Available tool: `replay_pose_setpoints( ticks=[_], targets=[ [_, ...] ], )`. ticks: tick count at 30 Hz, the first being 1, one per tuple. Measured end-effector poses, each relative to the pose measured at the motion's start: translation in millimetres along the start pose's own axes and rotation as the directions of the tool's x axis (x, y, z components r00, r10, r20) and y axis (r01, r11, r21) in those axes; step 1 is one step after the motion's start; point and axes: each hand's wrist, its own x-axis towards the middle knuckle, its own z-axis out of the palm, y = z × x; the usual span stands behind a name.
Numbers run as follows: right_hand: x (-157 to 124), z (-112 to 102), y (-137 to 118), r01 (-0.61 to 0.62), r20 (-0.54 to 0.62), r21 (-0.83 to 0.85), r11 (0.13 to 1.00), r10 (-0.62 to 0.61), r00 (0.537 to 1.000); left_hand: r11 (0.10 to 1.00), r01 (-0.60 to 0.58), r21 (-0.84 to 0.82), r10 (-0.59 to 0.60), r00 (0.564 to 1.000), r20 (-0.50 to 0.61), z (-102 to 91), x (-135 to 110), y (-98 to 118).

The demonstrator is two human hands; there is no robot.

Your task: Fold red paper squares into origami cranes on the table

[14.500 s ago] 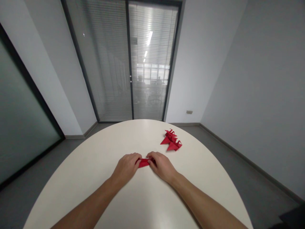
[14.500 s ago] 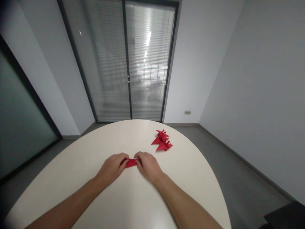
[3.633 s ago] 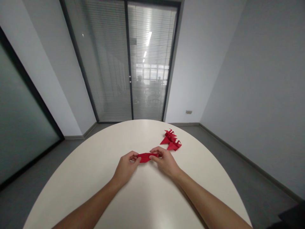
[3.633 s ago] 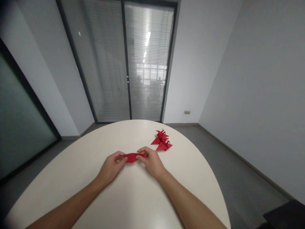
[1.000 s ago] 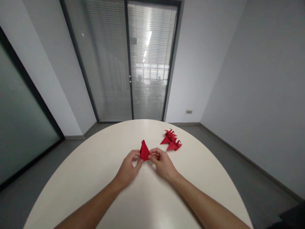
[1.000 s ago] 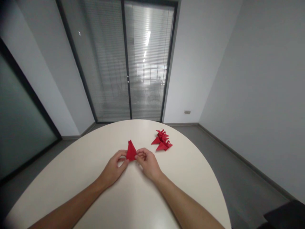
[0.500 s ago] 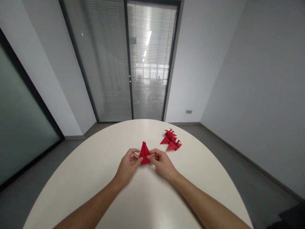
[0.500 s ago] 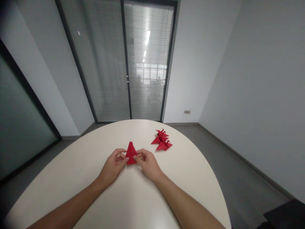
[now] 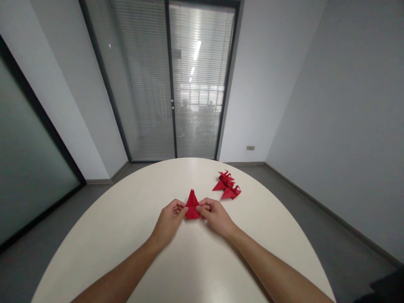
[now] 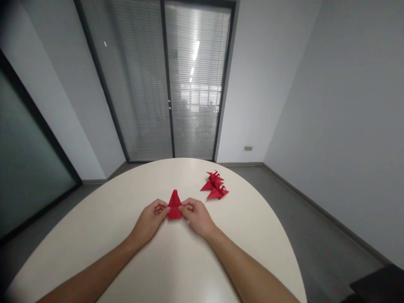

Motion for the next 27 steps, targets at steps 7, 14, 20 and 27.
replay_pose_setpoints(
  ticks=[7, 14, 20, 27],
  targets=[
    [1.2, -3.2, 1.5, 0.013, 0.012, 0.002, 1.000, -0.013, 1.000, 0.999, 0.040, -0.021, -0.040, 0.999, 0.020, -0.1, -1.0, 3.6],
    [3.0, -5.0, 1.6, 0.047, 0.011, 0.048, 0.998, -0.048, 0.999, 0.999, 0.021, -0.030, -0.021, 1.000, 0.024, -0.8, -1.3, 2.1],
    [1.8, -4.5, 0.3, 0.055, -0.001, 0.068, 0.996, -0.055, 0.998, 0.993, 0.075, -0.096, -0.072, 0.997, 0.035, 1.3, -2.2, 2.5],
    [0.9, -3.6, -2.0, 0.048, 0.022, 0.111, 0.993, -0.051, 0.998, 0.984, 0.110, -0.143, -0.107, 0.994, 0.030, 1.6, 0.2, 1.8]
  ],
)
